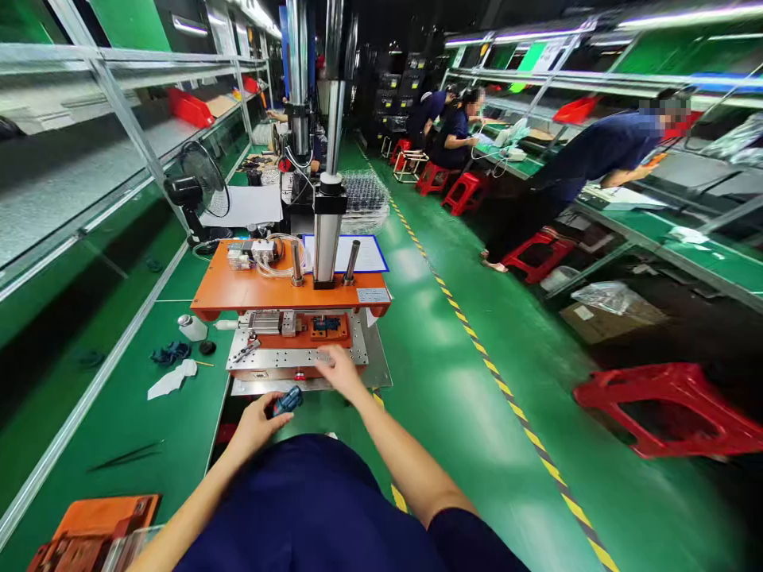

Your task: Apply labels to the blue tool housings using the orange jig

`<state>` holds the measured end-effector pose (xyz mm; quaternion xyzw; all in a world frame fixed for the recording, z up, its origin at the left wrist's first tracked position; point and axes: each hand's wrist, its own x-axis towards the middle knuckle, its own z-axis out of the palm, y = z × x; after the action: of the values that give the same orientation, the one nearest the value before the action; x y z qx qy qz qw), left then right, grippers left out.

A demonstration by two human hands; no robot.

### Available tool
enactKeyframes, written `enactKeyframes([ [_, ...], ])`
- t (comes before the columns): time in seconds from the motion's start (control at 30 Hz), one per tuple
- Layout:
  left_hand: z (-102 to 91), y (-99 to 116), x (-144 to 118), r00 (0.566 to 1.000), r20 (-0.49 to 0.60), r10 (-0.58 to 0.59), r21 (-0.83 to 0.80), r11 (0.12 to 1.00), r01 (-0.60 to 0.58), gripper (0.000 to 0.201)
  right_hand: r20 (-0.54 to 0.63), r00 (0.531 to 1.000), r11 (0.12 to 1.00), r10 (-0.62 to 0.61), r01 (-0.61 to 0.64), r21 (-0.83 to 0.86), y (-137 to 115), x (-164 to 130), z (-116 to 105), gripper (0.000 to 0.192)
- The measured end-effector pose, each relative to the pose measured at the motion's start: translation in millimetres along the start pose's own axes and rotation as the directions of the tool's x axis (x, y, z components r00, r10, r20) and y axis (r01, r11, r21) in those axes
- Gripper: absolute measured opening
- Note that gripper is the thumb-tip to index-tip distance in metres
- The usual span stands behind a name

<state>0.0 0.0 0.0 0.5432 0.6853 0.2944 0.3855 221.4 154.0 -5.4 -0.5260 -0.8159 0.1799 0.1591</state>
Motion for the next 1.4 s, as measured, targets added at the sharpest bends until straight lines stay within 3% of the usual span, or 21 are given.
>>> enactKeyframes([
  [0.1,-1.1,9,6,0.999,-0.038,-0.028,0.023,0.999,0.029,0.053,0.002,1.0,1.0,0.024,-0.024,-0.006,24,43,-14,0.042],
  [0.23,-4.8,10,18,0.997,-0.079,-0.01,0.049,0.999,0.014,0.053,0.071,0.997,1.0,0.018,-0.017,-0.009,44,89,-10,0.035],
  [0.43,-12.1,16,49,0.986,-0.134,0.095,0.204,0.977,-0.066,0.046,0.07,0.997,0.995,-0.043,0.036,0.098,57,114,4,0.034],
  [0.57,-7.5,33,96,0.983,-0.111,0.147,0.277,0.954,-0.111,0.045,-0.057,0.998,0.974,-0.031,0.043,0.222,63,84,6,0.031],
  [0.73,20.3,60,172,0.982,0.005,0.19,0.389,0.904,-0.177,0.046,-0.233,0.966,0.919,0.112,-0.011,0.395,83,-10,15,0.036],
  [0.87,46.9,74,217,0.983,0.087,0.162,0.493,0.85,-0.184,0.035,-0.276,0.919,0.855,0.281,-0.109,0.507,111,-75,21,0.032],
  [0.97,58.5,76,230,0.982,0.124,0.144,0.55,0.814,-0.189,0.034,-0.267,0.875,0.791,0.404,-0.188,0.582,132,-100,18,0.034],
  [1.1,68.0,73,226,0.975,0.158,0.155,0.574,0.789,-0.218,0.041,-0.202,0.808,0.673,0.553,-0.29,0.681,154,-102,15,0.042],
  [1.23,69.9,67,220,0.984,0.089,0.153,0.556,0.812,-0.176,0.043,-0.025,0.754,0.482,0.656,-0.394,0.782,170,-72,27,0.048],
  [1.33,42.1,50,210,0.988,-0.129,0.089,0.515,0.857,-0.01,0.037,0.137,0.723,0.317,0.678,-0.455,0.832,176,-43,39,0.052],
  [1.4,8.0,30,193,0.93,-0.366,-0.01,0.433,0.883,0.18,0.036,0.222,0.713,0.244,0.665,-0.488,0.838,176,-32,44,0.056],
])
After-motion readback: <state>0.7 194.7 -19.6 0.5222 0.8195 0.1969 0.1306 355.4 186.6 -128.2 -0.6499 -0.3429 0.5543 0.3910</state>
